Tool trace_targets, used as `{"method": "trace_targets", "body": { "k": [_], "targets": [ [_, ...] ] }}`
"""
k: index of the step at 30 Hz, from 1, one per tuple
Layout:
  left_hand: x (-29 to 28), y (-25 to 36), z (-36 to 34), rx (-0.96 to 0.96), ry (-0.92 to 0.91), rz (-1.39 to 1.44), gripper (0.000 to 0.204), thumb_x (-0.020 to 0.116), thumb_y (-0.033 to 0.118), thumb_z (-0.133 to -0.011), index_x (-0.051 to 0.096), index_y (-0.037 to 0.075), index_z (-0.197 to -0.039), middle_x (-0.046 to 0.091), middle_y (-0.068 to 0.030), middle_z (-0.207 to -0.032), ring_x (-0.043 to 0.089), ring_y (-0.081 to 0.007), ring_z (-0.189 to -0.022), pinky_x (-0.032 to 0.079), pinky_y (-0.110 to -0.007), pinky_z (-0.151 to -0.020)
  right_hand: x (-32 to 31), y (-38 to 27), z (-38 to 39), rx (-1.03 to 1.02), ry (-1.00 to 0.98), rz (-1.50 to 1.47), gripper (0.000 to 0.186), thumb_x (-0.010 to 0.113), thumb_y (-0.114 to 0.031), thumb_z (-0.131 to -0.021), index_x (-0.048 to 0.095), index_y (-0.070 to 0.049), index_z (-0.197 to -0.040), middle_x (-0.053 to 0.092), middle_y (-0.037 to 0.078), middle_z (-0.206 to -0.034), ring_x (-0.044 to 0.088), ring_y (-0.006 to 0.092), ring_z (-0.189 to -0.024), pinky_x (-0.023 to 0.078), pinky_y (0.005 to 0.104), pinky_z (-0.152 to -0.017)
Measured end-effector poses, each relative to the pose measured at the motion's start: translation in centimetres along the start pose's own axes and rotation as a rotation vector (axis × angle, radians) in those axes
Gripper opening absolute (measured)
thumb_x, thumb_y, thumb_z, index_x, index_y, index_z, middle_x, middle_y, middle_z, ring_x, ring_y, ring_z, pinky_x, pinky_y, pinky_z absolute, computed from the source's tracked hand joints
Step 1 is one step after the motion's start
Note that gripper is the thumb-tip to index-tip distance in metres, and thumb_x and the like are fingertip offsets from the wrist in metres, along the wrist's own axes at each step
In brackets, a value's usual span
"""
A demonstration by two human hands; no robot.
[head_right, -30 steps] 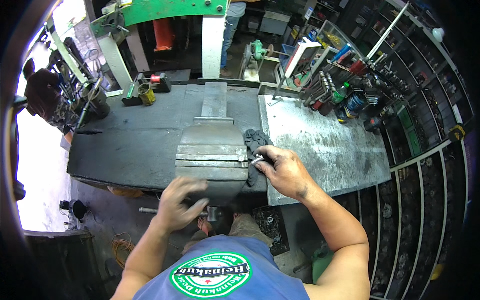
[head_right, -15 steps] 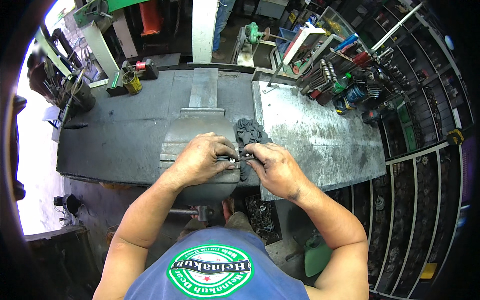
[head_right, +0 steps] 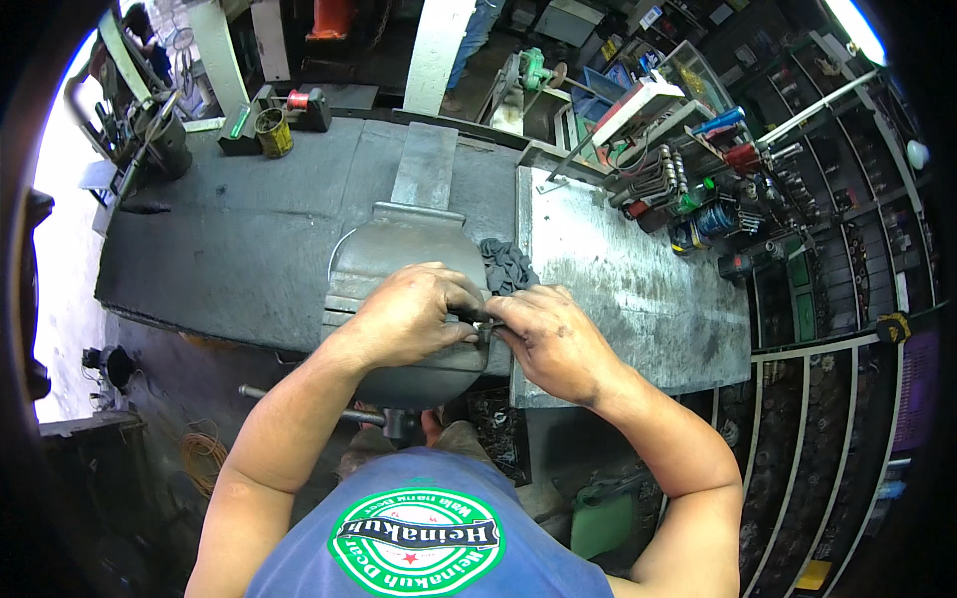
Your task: The person sits on the floor and uses a rotary tool to grind a small metal part. They then move to a bench vise, secure the part, and use a file to smooth its edges. The person returns to the floor to continue grinding the part with the rotary tool.
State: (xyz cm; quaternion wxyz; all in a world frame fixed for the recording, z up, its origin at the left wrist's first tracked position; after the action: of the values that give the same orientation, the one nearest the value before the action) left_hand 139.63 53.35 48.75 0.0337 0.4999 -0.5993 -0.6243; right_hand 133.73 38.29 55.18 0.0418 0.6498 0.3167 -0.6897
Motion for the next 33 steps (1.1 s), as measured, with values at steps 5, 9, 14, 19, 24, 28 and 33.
{"method": "trace_targets", "body": {
  "k": [5,9,14,19,24,28,33],
  "targets": [
    [-0.2,0.0,0.1,-0.001,-0.010,0.039,0.027,0.084,0.019,-0.083,0.081,0.003,-0.105,0.078,-0.0127,-0.113,0.071,-0.0340,-0.114,0.055,-0.045,-0.103,-0.6,-0.5,-0.6,-0.016,-0.013,0.055,0.032,0.074,-0.002,-0.089,0.070,-0.005,-0.120,0.076,0.014,-0.105,0.069,0.0362,-0.100,0.050,0.0467,-0.090],
    [-0.2,-0.1,0.0,0.012,-0.018,0.028,0.026,0.084,0.019,-0.084,0.081,0.003,-0.104,0.079,-0.0124,-0.113,0.071,-0.0340,-0.112,0.055,-0.045,-0.101,-0.5,-0.5,-1.0,-0.023,-0.051,0.057,0.034,0.074,-0.001,-0.087,0.070,-0.005,-0.121,0.076,0.014,-0.105,0.069,0.0357,-0.099,0.050,0.0469,-0.089],
    [-0.1,-0.2,0.0,0.037,-0.002,0.005,0.025,0.083,0.019,-0.084,0.082,0.004,-0.104,0.079,-0.0123,-0.113,0.071,-0.0341,-0.111,0.056,-0.045,-0.100,-0.5,-0.5,-1.2,-0.019,-0.100,0.108,0.035,0.074,-0.001,-0.086,0.072,-0.006,-0.120,0.076,0.012,-0.105,0.069,0.0351,-0.100,0.050,0.0468,-0.091],
    [0.0,-0.4,0.0,0.045,0.000,0.011,0.024,0.082,0.018,-0.084,0.081,0.004,-0.104,0.079,-0.0121,-0.112,0.071,-0.0342,-0.111,0.056,-0.045,-0.100,-1.0,-1.4,-2.0,-0.174,-0.169,0.180,0.036,0.074,-0.002,-0.081,0.074,-0.007,-0.117,0.076,0.010,-0.107,0.069,0.0333,-0.106,0.051,0.0487,-0.098],
    [-0.1,-0.5,0.1,0.045,0.022,0.023,0.026,0.082,0.017,-0.082,0.081,0.004,-0.104,0.078,-0.0123,-0.111,0.071,-0.0347,-0.111,0.056,-0.046,-0.100,-1.6,-2.7,-2.9,-0.364,-0.241,0.332,0.033,0.071,-0.007,-0.084,0.075,-0.009,-0.116,0.076,0.008,-0.107,0.068,0.0323,-0.112,0.051,0.0518,-0.105],
    [0.1,-0.8,0.1,0.015,0.006,0.005,0.026,0.081,0.016,-0.082,0.081,0.004,-0.105,0.078,-0.0121,-0.113,0.071,-0.0345,-0.112,0.056,-0.046,-0.100,-1.2,-2.8,-3.6,-0.373,-0.359,0.379,0.035,0.069,-0.010,-0.086,0.073,-0.009,-0.120,0.075,0.008,-0.106,0.069,0.0320,-0.110,0.055,0.0490,-0.099],
    [0.5,-1.2,0.0,-0.047,-0.042,-0.008,0.025,0.080,0.017,-0.083,0.081,0.005,-0.105,0.078,-0.0107,-0.114,0.070,-0.0334,-0.114,0.056,-0.045,-0.100,-0.7,-1.3,-3.3,-0.073,-0.518,0.383,0.037,0.069,-0.012,-0.085,0.071,-0.008,-0.122,0.074,0.007,-0.105,0.071,0.0304,-0.104,0.060,0.0444,-0.082]
  ]
}}
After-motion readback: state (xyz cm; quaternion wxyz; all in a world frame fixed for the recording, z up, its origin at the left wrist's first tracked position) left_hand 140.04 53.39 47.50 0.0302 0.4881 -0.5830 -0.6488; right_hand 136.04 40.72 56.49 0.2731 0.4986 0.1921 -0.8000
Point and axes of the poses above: each hand's wrist, its own z-axis away from the middle knuckle, its own x-axis out of the palm, y = z × x, the point moved 6 cm from there along -z, towards the middle knuckle
